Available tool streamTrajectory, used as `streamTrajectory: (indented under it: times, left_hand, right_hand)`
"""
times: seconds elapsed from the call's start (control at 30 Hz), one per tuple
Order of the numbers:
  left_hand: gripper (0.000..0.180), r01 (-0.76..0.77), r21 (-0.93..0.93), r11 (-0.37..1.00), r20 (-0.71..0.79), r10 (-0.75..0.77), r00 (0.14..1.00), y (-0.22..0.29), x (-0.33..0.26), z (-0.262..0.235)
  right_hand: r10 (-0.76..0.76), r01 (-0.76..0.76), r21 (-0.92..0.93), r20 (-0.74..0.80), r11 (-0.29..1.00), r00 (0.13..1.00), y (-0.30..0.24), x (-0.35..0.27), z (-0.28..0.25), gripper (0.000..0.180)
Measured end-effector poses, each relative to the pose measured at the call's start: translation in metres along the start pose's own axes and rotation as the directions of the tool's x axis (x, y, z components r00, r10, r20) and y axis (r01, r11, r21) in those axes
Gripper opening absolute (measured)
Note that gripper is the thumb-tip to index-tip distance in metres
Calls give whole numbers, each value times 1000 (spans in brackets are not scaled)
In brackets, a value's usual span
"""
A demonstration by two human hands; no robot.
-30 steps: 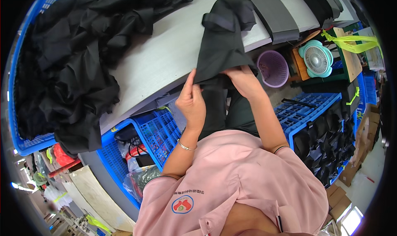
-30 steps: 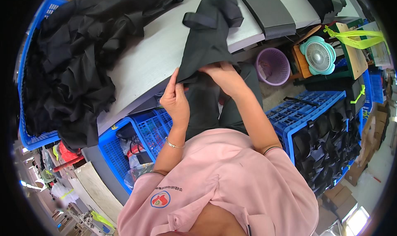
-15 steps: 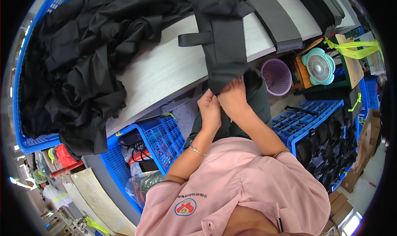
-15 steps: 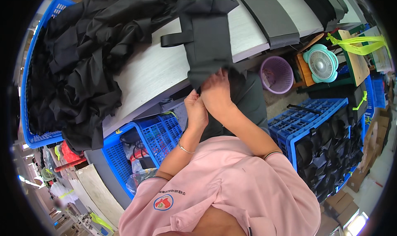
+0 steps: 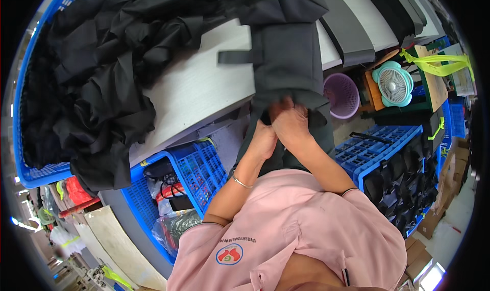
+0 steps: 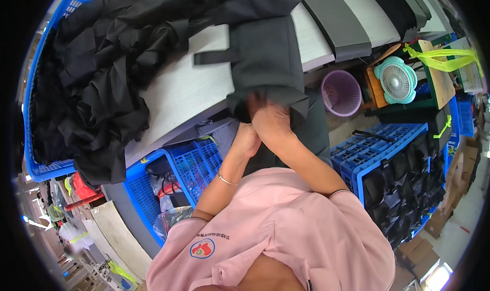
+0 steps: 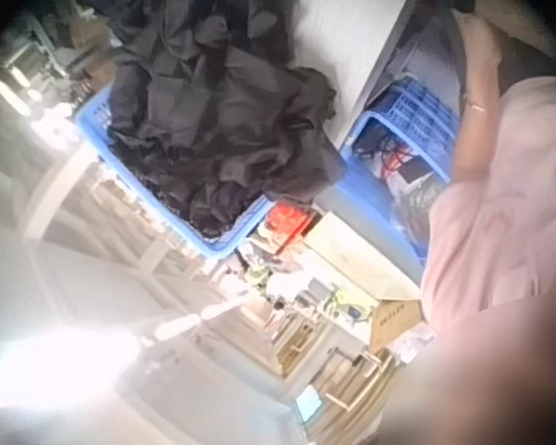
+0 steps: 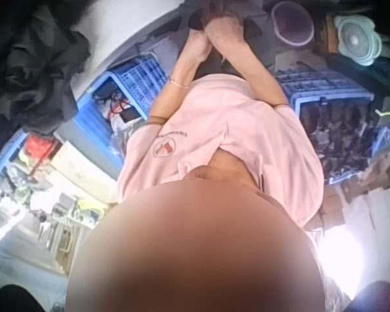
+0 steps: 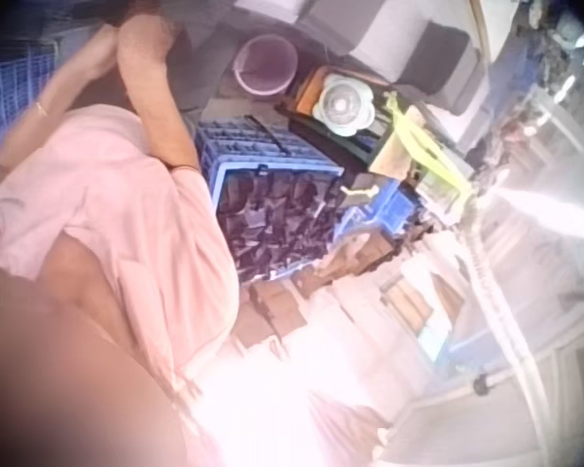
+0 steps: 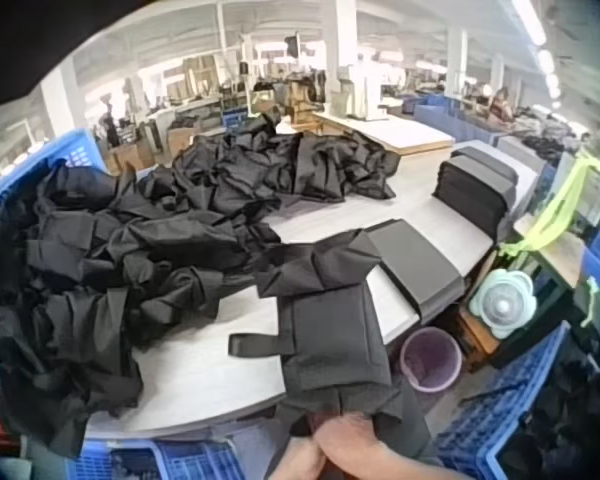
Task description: Inspecting and sorting pieces of black fabric in a manufacturing facility.
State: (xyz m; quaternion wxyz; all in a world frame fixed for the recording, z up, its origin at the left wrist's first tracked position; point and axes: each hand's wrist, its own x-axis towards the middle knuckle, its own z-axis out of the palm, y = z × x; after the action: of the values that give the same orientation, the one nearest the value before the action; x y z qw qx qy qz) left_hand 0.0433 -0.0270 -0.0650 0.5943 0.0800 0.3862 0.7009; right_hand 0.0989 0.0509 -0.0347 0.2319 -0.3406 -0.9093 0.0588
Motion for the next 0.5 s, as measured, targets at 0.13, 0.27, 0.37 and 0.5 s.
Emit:
streamTrajectory:
  times: [0.13, 0.27, 0.37, 0.5]
  left_hand:
    - [49, 239, 195, 951, -139, -214, 967, -1, 0, -15]
    - [54, -462, 326, 825, -278, 550, 787, 9, -23, 16]
    - [30, -393, 439, 808, -200, 514, 834, 19, -30, -12]
    - [11, -368, 658, 657, 72, 431, 899, 20, -64, -20]
  right_hand:
    - [124, -121, -29, 285, 992, 950, 0, 0, 2, 22]
    - [124, -101, -83, 341, 991, 932, -7, -10, -12, 25]
    - [165, -168, -22, 348, 985, 923, -3, -14, -4, 27]
    - [145, -145, -30, 395, 989, 907, 4, -18, -6, 27]
